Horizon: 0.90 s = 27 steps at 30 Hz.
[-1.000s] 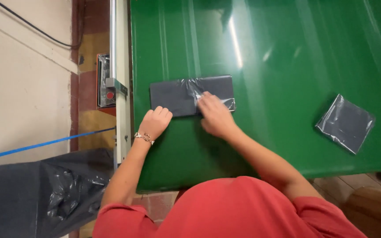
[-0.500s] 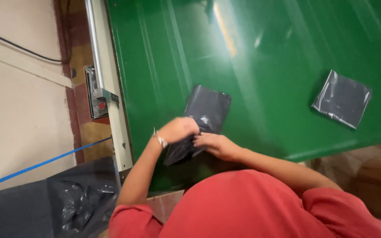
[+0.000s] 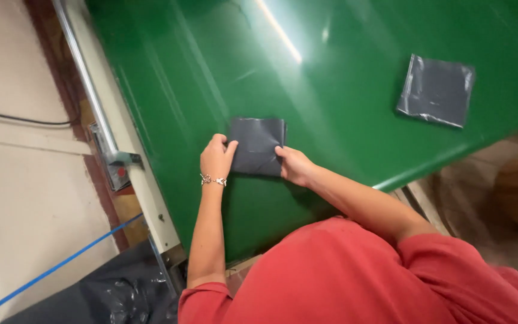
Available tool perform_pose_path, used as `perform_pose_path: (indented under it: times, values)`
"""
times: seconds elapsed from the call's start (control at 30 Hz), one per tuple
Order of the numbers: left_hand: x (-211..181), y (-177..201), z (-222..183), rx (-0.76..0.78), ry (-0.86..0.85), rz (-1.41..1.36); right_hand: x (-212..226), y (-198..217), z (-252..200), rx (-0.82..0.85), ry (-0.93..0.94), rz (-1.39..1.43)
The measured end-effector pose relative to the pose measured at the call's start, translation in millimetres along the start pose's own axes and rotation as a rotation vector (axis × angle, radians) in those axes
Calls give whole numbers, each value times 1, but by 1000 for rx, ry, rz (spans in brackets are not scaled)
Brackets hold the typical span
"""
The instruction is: The person picks up individual plastic bags from a moving conveyor belt, folds them into compact rectangles, and stacks them neatly into a white plastic crate.
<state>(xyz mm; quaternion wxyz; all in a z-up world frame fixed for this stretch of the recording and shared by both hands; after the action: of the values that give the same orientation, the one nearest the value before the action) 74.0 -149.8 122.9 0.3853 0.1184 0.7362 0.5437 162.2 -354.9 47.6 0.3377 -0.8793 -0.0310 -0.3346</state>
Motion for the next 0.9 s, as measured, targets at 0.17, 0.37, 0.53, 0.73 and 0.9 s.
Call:
perform_pose_path:
  times: [0.17, 0.37, 0.53, 0.73, 0.9]
  values:
    - [-7, -8, -4, -159, -161, -5, -14, -9, 5, -9, 45, 121]
    - [-70, 32, -66, -345, -330, -58, 19, 10, -36, 81, 255, -133]
    - [-177, 45, -110, -435, -568, -259, 100, 76, -67, 103, 680, -341]
    - [-315, -31, -91, -317, -599, -548, 233, 185, -128, 9, 1077, -471]
    - [-390, -133, -67, -203, -375, -414, 293, 253, -134, -371, 1136, -869]
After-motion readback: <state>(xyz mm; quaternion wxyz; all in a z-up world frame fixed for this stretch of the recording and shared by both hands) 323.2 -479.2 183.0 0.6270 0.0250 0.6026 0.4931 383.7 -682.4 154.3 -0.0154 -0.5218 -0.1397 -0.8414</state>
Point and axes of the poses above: each hand's wrist, its own z-axis towards the middle knuckle, its own y-axis out of the back of the hand, x = y × z, the point moved 2 cm from there along z, towards the middle knuckle, and after that the axes turned 11 degrees about y, right-handed, at the moved point
